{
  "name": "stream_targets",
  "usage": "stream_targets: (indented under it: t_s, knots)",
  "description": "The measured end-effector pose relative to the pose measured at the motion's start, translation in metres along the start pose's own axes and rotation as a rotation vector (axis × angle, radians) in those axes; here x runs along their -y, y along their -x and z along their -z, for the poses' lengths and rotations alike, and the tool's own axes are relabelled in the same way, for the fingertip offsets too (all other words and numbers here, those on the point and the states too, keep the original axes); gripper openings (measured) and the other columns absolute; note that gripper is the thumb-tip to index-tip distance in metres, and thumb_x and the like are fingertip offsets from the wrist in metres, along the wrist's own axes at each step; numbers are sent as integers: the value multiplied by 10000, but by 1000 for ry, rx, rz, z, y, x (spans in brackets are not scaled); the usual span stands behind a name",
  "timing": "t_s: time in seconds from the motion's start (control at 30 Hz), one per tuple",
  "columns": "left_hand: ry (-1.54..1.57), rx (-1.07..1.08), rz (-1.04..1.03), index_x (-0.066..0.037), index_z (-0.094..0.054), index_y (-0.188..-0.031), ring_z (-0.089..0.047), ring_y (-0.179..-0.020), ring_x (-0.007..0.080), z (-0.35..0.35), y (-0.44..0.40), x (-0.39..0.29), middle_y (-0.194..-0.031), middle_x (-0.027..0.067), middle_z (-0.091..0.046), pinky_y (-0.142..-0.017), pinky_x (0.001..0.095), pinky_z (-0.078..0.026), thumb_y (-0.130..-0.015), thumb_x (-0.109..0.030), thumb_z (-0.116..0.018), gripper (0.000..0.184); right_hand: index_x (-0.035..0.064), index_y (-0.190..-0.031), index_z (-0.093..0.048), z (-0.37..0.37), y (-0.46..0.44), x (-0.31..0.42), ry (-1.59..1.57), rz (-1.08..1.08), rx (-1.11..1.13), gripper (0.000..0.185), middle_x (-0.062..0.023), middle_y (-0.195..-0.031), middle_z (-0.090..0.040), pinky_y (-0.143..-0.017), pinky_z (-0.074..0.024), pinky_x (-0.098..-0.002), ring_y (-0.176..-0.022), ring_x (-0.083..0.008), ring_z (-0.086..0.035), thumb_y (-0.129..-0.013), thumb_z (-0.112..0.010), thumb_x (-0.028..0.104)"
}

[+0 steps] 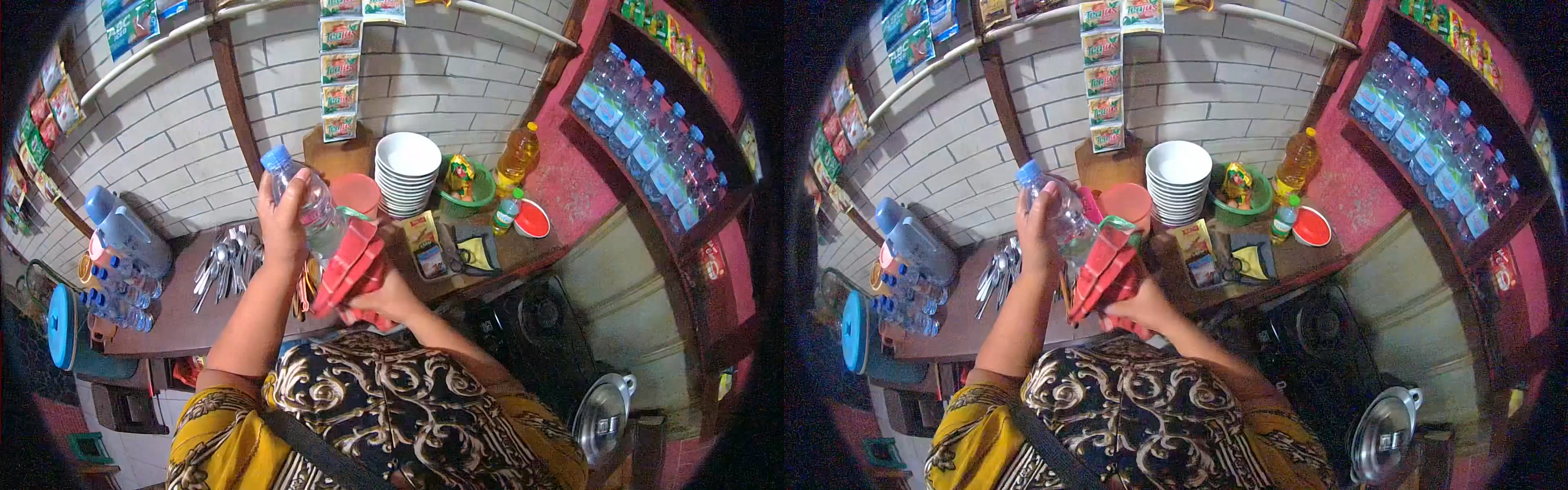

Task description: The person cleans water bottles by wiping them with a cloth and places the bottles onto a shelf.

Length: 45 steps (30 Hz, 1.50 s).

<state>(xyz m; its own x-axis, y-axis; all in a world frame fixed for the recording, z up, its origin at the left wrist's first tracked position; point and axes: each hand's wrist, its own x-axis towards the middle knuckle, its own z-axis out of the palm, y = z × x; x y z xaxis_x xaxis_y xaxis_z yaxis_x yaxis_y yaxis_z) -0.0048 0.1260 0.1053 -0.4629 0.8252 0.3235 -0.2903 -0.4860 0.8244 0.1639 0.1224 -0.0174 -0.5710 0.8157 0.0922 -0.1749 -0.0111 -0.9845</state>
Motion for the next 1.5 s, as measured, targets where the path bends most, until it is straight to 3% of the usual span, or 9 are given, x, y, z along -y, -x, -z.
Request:
stream_targets:
  t_s: [0.2, 0.4, 0.57, 0.73, 0.87, 0.93, 1.17, 1.37, 1.5]
  knots:
    - [-44, 10, -83, -46, -531, -1027, -599, -759, 137, -6, 10, -8, -874, 56, -604, -697, 285, -492, -806, -161, -672, 286, 42, -1358, -365, -5, -5, -48, 345, 338, -266, 911, -85, -1271, -510, -1000, -405, -372, -1159, -207, -508, -595, -859, 100]
    - [346, 215, 146, -23, -524, -1031, -607, -840, 252, 24, -11, -9, -916, 126, -592, -792, 360, -497, -769, -359, -629, 439, 100, -1352, -437, -5, -3, -8, -88, -18, 385, 852, -53, -1298, -540, -1053, -369, -391, -1188, -194, -509, -619, -870, 109]
    - [417, 173, 97, -6, -524, -1057, -600, -860, 267, 50, -16, -16, -946, 135, -574, -741, 367, -516, -765, -382, -625, 487, 88, -1341, -461, -17, -8, 3, -120, 53, 338, 746, -35, -1280, -560, -1051, -367, -380, -1157, -181, -522, -691, -826, 116]
    - [372, 221, -9, -15, -510, -1081, -553, -883, 239, 77, -10, -39, -993, 113, -523, -748, 349, -477, -815, -396, -581, 471, 105, -1311, -511, 18, -36, 37, -245, -461, 123, 597, -74, -1228, -603, -979, -438, -356, -1103, -177, -555, -764, -749, 81]
    - [413, 157, 28, -17, -504, -1079, -573, -864, 244, 98, -1, -53, -971, 111, -540, -741, 360, -498, -822, -387, -576, 456, 72, -1186, -605, 58, -88, 85, -149, -157, -196, 349, -84, -1026, -674, -733, -538, -331, -855, -168, -654, -839, -641, 94]
    - [434, 155, 33, -16, -507, -1077, -582, -862, 249, 109, -2, -54, -963, 115, -547, -728, 367, -507, -826, -393, -568, 457, 53, -1117, -630, 110, -142, 71, 136, 243, -411, 343, -60, -994, -673, -758, -519, -327, -858, -164, -642, -778, -600, 7]
    - [443, 166, 44, -24, -527, -1041, -580, -820, 235, 126, -4, -60, -922, 107, -554, -673, 350, -506, -804, -413, -569, 457, 29, -1198, -545, 167, -213, 85, 1046, 386, -627, 616, -188, -1067, -649, -871, -489, -388, -992, -309, -630, -696, -795, 285]
    - [470, 130, 113, -36, -546, -990, -635, -802, 228, 131, -6, -59, -902, 115, -594, -651, 341, -545, -768, -386, -621, 421, 112, -1231, -584, 129, -177, 87, 1441, 5, -435, 648, -178, -1161, -629, -918, -465, -427, -1071, -352, -598, -700, -758, 441]
    - [495, 167, 194, -45, -542, -980, -630, -777, 229, 114, -10, -50, -899, 111, -594, -658, 344, -537, -761, -386, -633, 415, 149, -1253, -561, 86, -159, 64, 895, 476, -105, 450, -99, -1214, -607, -928, -454, -367, -1115, -227, -576, -848, -675, 310]
